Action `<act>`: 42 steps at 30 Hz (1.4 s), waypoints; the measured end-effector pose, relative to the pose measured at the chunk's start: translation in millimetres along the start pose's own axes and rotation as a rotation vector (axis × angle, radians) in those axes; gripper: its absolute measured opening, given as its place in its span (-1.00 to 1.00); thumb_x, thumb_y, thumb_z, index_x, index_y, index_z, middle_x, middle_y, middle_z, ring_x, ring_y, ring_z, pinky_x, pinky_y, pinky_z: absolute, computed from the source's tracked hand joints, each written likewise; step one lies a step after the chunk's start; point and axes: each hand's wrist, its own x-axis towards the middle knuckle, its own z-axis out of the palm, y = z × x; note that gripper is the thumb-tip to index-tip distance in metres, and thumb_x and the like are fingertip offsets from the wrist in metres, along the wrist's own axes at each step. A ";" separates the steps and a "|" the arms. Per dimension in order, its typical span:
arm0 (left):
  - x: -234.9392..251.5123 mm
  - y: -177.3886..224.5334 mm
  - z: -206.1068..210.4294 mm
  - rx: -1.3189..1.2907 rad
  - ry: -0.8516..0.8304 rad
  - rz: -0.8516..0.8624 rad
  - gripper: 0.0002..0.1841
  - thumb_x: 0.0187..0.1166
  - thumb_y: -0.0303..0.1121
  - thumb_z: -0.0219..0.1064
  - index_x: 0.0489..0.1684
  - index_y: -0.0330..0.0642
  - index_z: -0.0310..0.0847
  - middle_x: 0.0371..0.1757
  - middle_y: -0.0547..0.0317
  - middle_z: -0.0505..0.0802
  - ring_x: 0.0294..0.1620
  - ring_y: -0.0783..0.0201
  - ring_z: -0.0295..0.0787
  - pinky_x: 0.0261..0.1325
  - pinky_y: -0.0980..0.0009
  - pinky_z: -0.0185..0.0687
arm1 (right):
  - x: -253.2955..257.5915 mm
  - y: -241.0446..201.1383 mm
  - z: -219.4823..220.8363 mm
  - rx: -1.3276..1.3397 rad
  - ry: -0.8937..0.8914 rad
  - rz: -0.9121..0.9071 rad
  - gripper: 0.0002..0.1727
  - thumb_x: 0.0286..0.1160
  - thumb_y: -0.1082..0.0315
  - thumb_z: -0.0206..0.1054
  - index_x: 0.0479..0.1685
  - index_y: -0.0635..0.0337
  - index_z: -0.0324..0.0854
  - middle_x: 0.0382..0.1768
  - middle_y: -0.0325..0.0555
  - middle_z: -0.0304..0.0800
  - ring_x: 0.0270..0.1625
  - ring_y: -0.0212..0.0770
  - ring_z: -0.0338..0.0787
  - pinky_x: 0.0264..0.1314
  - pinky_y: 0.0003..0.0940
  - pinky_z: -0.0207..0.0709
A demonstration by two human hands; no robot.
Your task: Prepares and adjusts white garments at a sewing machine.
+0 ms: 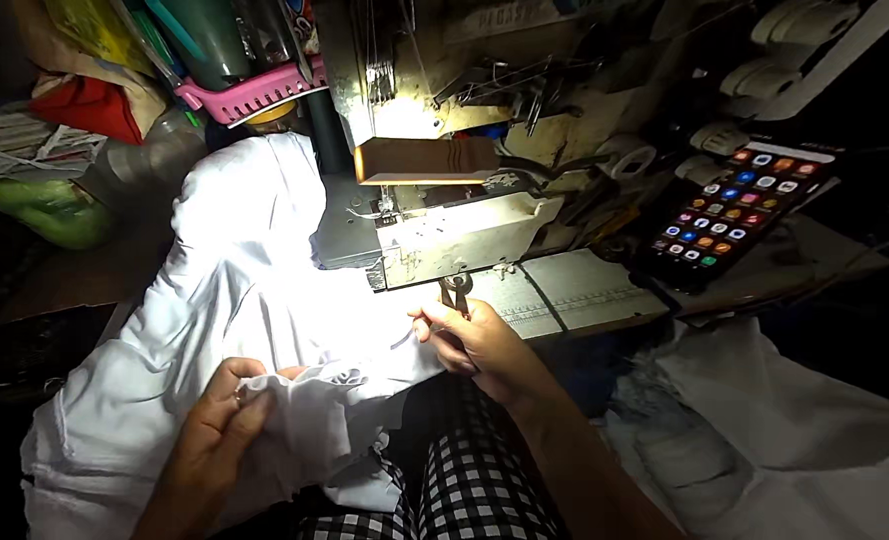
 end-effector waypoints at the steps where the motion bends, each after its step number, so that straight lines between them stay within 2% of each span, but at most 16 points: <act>1: -2.8 -4.6 5.3 -0.047 -0.001 -0.012 -0.83 0.72 -0.15 0.22 0.10 0.10 0.53 -0.07 0.36 0.89 -0.10 0.49 0.85 -0.03 0.55 0.77 | -2.9 5.0 -0.8 -0.023 0.013 0.011 -0.65 0.85 0.23 0.03 -0.01 0.16 0.75 -0.52 -0.26 0.68 -0.78 -0.60 0.21 -0.74 -0.71 0.13; 5: -6.9 -12.2 18.3 -0.156 -0.015 0.007 -0.84 0.74 -0.19 0.21 0.10 0.04 0.51 -0.03 0.33 0.88 -0.03 0.48 0.84 0.06 0.54 0.75 | -14.0 18.4 10.0 -0.036 -0.090 0.051 -0.64 0.82 0.08 0.05 0.34 -0.05 0.64 -0.25 -0.34 0.80 -0.74 -0.63 0.28 -0.71 -0.72 0.20; 7: -8.3 -13.7 24.2 -0.119 -0.050 0.062 -0.86 0.75 -0.19 0.20 0.10 0.06 0.50 0.09 0.36 0.89 0.10 0.49 0.83 0.16 0.54 0.73 | -21.0 16.4 25.3 -0.015 -0.151 0.094 -0.64 0.72 0.08 0.17 0.38 -0.07 0.49 -0.51 -0.43 0.58 -0.74 -0.62 0.30 -0.71 -0.70 0.23; 9: -11.8 -16.5 28.6 0.012 -0.106 0.138 -0.84 0.74 -0.13 0.22 0.03 0.07 0.55 0.22 0.35 0.87 0.26 0.42 0.80 0.27 0.49 0.72 | -28.4 13.1 39.8 -0.006 -0.189 0.100 -0.81 0.70 0.14 0.22 0.08 -0.01 0.45 -0.64 -0.46 0.43 -0.73 -0.62 0.33 -0.69 -0.71 0.25; 12: -14.8 -19.0 25.5 0.266 -0.235 0.238 -0.80 0.69 -0.10 0.27 -0.11 0.02 0.67 0.34 0.27 0.83 0.44 0.36 0.70 0.44 0.38 0.67 | -30.6 13.3 38.1 -0.079 -0.103 0.018 -0.87 0.69 0.25 0.22 -0.20 0.05 0.59 -0.65 -0.45 0.49 -0.69 -0.59 0.39 -0.65 -0.65 0.29; 15: -11.6 -16.0 16.9 0.422 -0.303 0.301 -0.81 0.65 -0.11 0.28 -0.21 0.03 0.70 0.29 0.31 0.84 0.48 0.40 0.65 0.50 0.38 0.60 | -26.2 9.3 6.9 -0.060 -0.069 0.017 -0.79 0.73 0.27 0.14 -0.29 0.02 0.62 -0.69 -0.48 0.41 -0.74 -0.63 0.30 -0.70 -0.71 0.22; 18: -11.2 -8.4 10.8 0.479 -0.370 0.258 -0.65 0.67 0.11 0.25 -0.23 0.08 0.75 0.24 0.40 0.86 0.42 0.47 0.66 0.47 0.33 0.55 | -29.3 5.1 -18.7 -0.055 0.013 0.054 -0.75 0.74 0.32 0.12 -0.33 0.08 0.62 -0.71 -0.42 0.36 -0.78 -0.62 0.21 -0.75 -0.72 0.13; 20: -11.5 -1.5 16.4 0.526 -0.362 0.231 -0.57 0.64 0.22 0.21 -0.20 0.09 0.79 0.09 0.43 0.89 0.24 0.50 0.72 0.30 0.35 0.56 | -33.6 7.3 -25.4 -0.119 0.026 0.054 -0.77 0.72 0.34 0.16 -0.33 0.09 0.65 -0.68 -0.40 0.43 -0.76 -0.62 0.25 -0.72 -0.73 0.15; 24: -4.9 9.9 60.7 0.702 -0.078 0.251 -0.56 0.65 0.10 0.22 -0.23 -0.08 0.79 -0.31 0.24 0.85 -0.29 0.43 0.79 -0.23 0.49 0.72 | -37.3 13.1 -20.9 -0.235 0.048 0.016 -0.81 0.69 0.33 0.23 -0.31 0.07 0.68 -0.69 -0.44 0.45 -0.74 -0.62 0.29 -0.69 -0.72 0.19; 28: 13.3 -3.4 106.7 1.120 0.091 0.312 -0.42 0.44 0.25 0.28 -0.31 -0.17 0.80 -0.38 0.08 0.82 -0.38 0.07 0.83 -0.48 0.15 0.69 | -44.3 10.3 -14.8 -0.496 0.036 -0.119 -0.78 0.68 0.17 0.23 -0.29 -0.04 0.71 -0.58 -0.50 0.55 -0.61 -0.65 0.41 -0.55 -0.73 0.28; 30: 20.4 -15.5 115.2 1.218 0.079 0.293 -0.64 0.37 -0.05 0.43 -0.34 -0.23 0.80 -0.42 -0.02 0.80 -0.45 -0.05 0.82 -0.57 0.06 0.62 | -47.5 11.1 -19.6 -0.688 0.035 -0.179 -0.75 0.68 0.14 0.20 -0.28 -0.03 0.73 -0.48 -0.51 0.64 -0.47 -0.69 0.52 -0.39 -0.75 0.37; 32: 23.7 -14.0 110.4 1.157 0.039 0.237 -0.81 0.39 -0.25 0.39 -0.43 -0.18 0.79 -0.50 0.05 0.78 -0.52 0.02 0.81 -0.58 0.07 0.63 | -48.1 20.0 -37.0 -0.910 0.102 -0.207 -0.70 0.68 0.10 0.19 -0.25 0.01 0.76 -0.40 -0.41 0.69 -0.34 -0.57 0.62 -0.26 -0.58 0.49; 33: 23.6 -8.6 103.2 1.066 -0.003 0.175 -0.82 0.45 -0.27 0.34 -0.43 -0.14 0.80 -0.50 0.09 0.79 -0.49 0.08 0.82 -0.51 0.09 0.67 | -49.3 25.0 -48.8 -1.002 0.161 -0.200 -0.69 0.67 0.10 0.21 -0.14 0.05 0.81 -0.29 -0.27 0.78 -0.23 -0.39 0.73 -0.13 -0.32 0.63; 35: 25.6 -1.0 85.5 0.833 -0.051 0.065 -0.79 0.51 -0.23 0.28 -0.38 -0.04 0.83 -0.49 0.30 0.82 -0.45 0.39 0.77 -0.39 0.36 0.67 | -51.9 29.2 -66.5 -1.030 0.308 -0.202 -0.68 0.65 0.14 0.24 0.02 0.15 0.80 -0.15 -0.06 0.81 -0.11 -0.12 0.81 -0.02 0.04 0.68; 38: 25.3 0.0 69.3 0.399 -0.082 -0.044 -0.82 0.55 -0.21 0.30 -0.31 0.01 0.81 -0.38 0.50 0.84 -0.36 0.67 0.76 -0.27 0.70 0.69 | -54.0 21.8 -55.4 -0.917 0.528 -0.307 -0.71 0.60 0.08 0.24 -0.08 0.05 0.76 -0.35 -0.35 0.69 -0.38 -0.50 0.61 -0.31 -0.45 0.51; 42: 19.4 -3.8 73.4 0.271 -0.061 0.010 -0.82 0.58 -0.23 0.33 -0.28 -0.05 0.83 -0.25 0.42 0.87 -0.22 0.59 0.80 -0.11 0.63 0.75 | -43.8 15.9 -12.3 -0.538 0.210 -0.342 -0.75 0.58 0.12 0.33 -0.09 0.08 0.80 -0.41 -0.48 0.72 -0.48 -0.68 0.56 -0.43 -0.68 0.46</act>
